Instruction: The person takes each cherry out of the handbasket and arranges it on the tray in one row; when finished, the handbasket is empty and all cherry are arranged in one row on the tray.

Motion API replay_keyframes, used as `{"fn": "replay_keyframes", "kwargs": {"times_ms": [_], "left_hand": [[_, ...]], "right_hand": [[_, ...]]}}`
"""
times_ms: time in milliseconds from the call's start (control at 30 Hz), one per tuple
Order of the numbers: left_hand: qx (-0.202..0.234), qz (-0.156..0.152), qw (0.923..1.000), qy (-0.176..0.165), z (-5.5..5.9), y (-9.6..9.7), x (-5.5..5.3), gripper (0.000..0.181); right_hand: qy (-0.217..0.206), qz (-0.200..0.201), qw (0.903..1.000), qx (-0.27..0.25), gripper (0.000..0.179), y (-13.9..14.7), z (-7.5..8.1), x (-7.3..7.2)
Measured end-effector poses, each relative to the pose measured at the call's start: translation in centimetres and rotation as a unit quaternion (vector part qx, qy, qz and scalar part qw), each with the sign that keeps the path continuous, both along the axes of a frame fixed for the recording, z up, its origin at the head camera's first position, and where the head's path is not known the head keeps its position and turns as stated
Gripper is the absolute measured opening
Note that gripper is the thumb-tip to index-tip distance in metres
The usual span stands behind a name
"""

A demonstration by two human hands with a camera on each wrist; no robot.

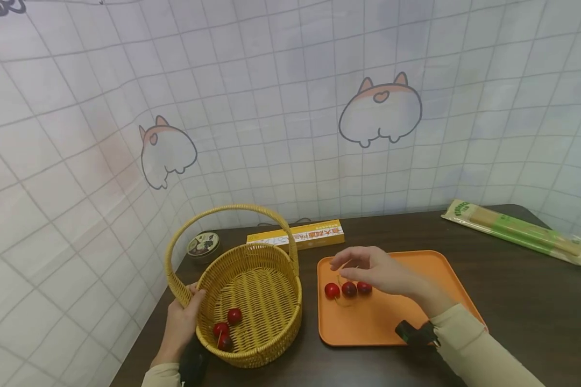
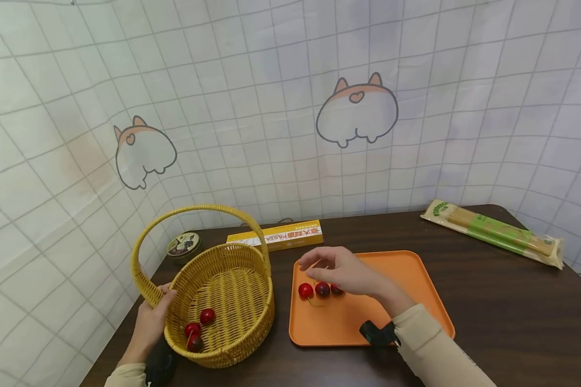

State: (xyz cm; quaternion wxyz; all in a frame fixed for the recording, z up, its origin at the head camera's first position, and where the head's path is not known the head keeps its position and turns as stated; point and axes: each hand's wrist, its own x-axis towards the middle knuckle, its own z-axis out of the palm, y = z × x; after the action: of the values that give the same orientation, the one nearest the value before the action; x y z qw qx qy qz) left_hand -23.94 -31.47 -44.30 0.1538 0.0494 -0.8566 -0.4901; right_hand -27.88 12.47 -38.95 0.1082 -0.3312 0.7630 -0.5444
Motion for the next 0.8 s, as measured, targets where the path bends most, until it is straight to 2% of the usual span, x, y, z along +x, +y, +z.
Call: {"fn": "replay_keyframes", "kwargs": {"times_ms": [167,433,633,800], "left_hand": [[0.0,0.006,1.0,0.0,0.0,0.0,-0.1,0.03],[0.009,-0.001,0.9999,0.014,-0.4,-0.2,-0.1,0.028],[0.019,-0.004,0.9995,0.023,-0.4,0.2,-0.2,0.027],[0.014,0.003,0.9994,0.033,-0.4,0.1,0.0,0.026]], "right_hand": [[-0.007,0.027,0.9996,-0.007,0.021,-3.1,0.0,0.9],[0.04,0.075,0.9963,-0.015,0.021,-8.8,-0.2,1.6],[0.041,0.104,0.9937,0.003,0.022,-11.9,0.0,1.5],[0.042,0.118,0.9918,0.025,0.022,-14.5,-0.8,1.1]]}}
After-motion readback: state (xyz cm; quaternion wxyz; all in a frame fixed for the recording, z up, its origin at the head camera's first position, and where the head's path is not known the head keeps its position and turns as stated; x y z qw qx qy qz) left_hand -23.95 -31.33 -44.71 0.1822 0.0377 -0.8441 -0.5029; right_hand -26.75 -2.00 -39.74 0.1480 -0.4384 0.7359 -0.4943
